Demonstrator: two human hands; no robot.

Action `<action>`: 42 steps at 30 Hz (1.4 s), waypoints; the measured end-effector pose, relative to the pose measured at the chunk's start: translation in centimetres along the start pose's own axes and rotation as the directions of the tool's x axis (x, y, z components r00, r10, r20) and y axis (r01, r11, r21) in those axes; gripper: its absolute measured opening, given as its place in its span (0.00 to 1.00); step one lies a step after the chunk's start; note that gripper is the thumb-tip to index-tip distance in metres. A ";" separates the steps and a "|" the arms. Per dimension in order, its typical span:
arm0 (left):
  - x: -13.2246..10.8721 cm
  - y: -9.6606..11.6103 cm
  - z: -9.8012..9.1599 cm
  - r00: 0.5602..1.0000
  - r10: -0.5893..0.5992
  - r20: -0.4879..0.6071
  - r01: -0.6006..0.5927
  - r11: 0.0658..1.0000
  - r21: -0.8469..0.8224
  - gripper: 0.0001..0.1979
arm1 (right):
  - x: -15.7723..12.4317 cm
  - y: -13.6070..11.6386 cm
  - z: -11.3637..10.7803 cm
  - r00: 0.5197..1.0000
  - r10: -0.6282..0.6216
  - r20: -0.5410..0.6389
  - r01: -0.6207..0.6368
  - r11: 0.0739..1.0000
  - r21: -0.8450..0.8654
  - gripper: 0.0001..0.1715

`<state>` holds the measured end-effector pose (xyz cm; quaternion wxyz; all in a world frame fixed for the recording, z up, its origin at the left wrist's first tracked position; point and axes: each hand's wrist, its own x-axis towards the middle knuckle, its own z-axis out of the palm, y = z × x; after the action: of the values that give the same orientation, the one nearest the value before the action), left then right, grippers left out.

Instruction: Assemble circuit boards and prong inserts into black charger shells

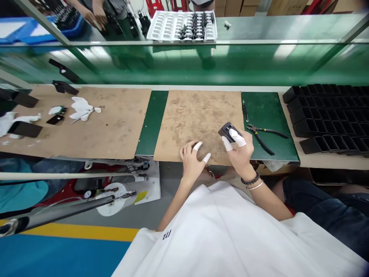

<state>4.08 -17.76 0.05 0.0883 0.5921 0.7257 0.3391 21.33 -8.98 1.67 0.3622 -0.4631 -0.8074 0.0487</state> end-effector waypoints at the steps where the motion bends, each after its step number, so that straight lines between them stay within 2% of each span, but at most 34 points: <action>1: 0.0 0.0 0.0 1.000 -0.003 -0.001 0.003 1.000 -0.003 0.22 | -0.1 0.1 0.1 1.000 0.021 0.022 -0.021 1.000 -0.002 0.17; 4: 0.1 0.0 0.0 1.000 -0.018 0.017 0.019 0.999 -0.030 0.23 | -0.4 0.0 0.5 0.983 0.098 0.153 -0.109 0.992 0.062 0.14; 6: 0.1 0.4 0.1 0.998 -0.017 0.054 0.022 0.995 -0.102 0.28 | -0.6 -0.4 0.3 0.963 0.201 0.182 -0.238 0.947 0.213 0.14; 7: 0.1 0.7 0.1 0.998 -0.002 0.070 0.013 0.987 -0.162 0.32 | -0.7 -0.9 0.0 0.943 0.280 0.178 -0.325 0.885 0.334 0.15; 8: 0.1 1.1 0.1 0.997 0.022 0.077 -0.004 0.972 -0.234 0.36 | -0.7 -1.5 -0.3 0.911 0.366 0.187 -0.410 0.778 0.476 0.18; 10: 0.1 2.2 -0.1 0.996 0.074 0.056 -0.047 0.921 -0.386 0.40 | -0.9 -2.8 -1.1 0.802 0.517 0.300 -0.547 0.432 0.717 0.22; 11: 0.2 2.8 -0.4 0.995 0.091 0.028 -0.068 0.891 -0.449 0.39 | -1.0 -3.5 -1.6 0.737 0.541 0.404 -0.593 0.232 0.771 0.22; 13: 0.5 4.1 -1.1 0.994 0.102 -0.031 -0.103 0.843 -0.528 0.35 | -1.1 -4.6 -2.6 0.618 0.473 0.628 -0.670 -0.100 0.735 0.20; 15: 0.9 5.3 -2.1 0.992 0.101 -0.078 -0.127 0.823 -0.554 0.31 | -1.1 -5.2 -3.5 0.518 0.340 0.785 -0.731 -0.301 0.613 0.17; 18: 1.3 6.7 -3.6 0.990 0.087 -0.110 -0.135 0.817 -0.561 0.30 | -0.9 -5.5 -4.3 0.437 0.218 0.873 -0.754 -0.441 0.488 0.14; 21: 1.5 7.6 -4.5 0.995 0.049 -0.089 -0.093 0.802 -0.591 0.29 | -0.7 -5.4 -4.6 0.398 0.210 0.893 -0.743 -0.498 0.449 0.11; 23: 1.4 7.9 -4.8 0.998 0.001 -0.065 -0.042 0.772 -0.634 0.30 | -0.7 -5.1 -4.5 0.410 0.232 0.882 -0.737 -0.485 0.471 0.11; 25: 1.3 7.9 -5.0 0.997 -0.067 -0.029 0.029 0.723 -0.690 0.31 | -0.5 -4.7 -4.4 0.474 0.254 0.843 -0.744 -0.397 0.538 0.14; 27: 1.3 7.7 -5.2 0.990 -0.133 0.042 0.117 0.632 -0.766 0.31 | -0.2 -4.0 -4.2 0.560 0.266 0.785 -0.747 -0.247 0.617 0.17; 29: 1.5 7.2 -5.4 0.973 -0.176 0.148 0.216 0.489 -0.845 0.31 | 0.2 -3.6 -4.1 0.643 0.290 0.709 -0.710 -0.123 0.694 0.17; 30: 1.6 6.9 -5.3 0.962 -0.186 0.200 0.260 0.404 -0.877 0.31 | 0.5 -3.5 -4.0 0.671 0.314 0.672 -0.678 -0.106 0.727 0.18; 31: 1.8 6.5 -5.2 0.951 -0.191 0.244 0.295 0.318 -0.901 0.31 | 0.8 -3.6 -3.9 0.684 0.338 0.647 -0.647 -0.128 0.751 0.19; 32: 2.0 6.2 -5.0 0.941 -0.193 0.277 0.319 0.237 -0.918 0.32 | 1.1 -3.9 -3.9 0.673 0.346 0.653 -0.632 -0.190 0.752 0.20; 33: 2.1 5.9 -4.7 0.935 -0.193 0.296 0.329 0.167 -0.930 0.33 | 1.3 -4.2 -3.9 0.637 0.324 0.699 -0.639 -0.284 0.715 0.20; 35: 2.2 5.4 -3.9 0.931 -0.202 0.305 0.325 0.078 -0.942 0.34 | 1.5 -5.2 -4.0 0.517 0.187 0.836 -0.689 -0.489 0.535 0.19; 37: 2.1 4.8 -2.8 0.936 -0.224 0.271 0.298 0.091 -0.950 0.35 | 1.3 -6.1 -4.2 0.419 0.042 0.907 -0.718 -0.597 0.359 0.20; 38: 1.9 4.3 -2.3 0.945 -0.223 0.240 0.275 0.144 -0.951 0.36 | 1.0 -6.3 -4.2 0.403 0.022 0.915 -0.728 -0.598 0.336 0.20; 39: 1.7 3.9 -1.8 0.959 -0.195 0.206 0.247 0.221 -0.943 0.37 | 0.8 -6.4 -4.0 0.414 0.050 0.909 -0.742 -0.559 0.369 0.20; 40: 1.6 3.3 -1.3 0.975 -0.139 0.175 0.211 0.318 -0.924 0.38 | 0.8 -6.2 -3.8 0.444 0.114 0.889 -0.770 -0.458 0.444 0.19; 42: 1.3 2.1 -0.2 0.988 0.017 0.152 0.116 0.563 -0.819 0.42 | 1.5 -5.0 -3.1 0.537 0.256 0.804 -0.806 -0.124 0.578 0.19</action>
<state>5.24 -16.49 1.83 0.4153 0.4844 0.4913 0.5929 19.24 -11.41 6.80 0.3102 -0.3984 -0.3567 0.7860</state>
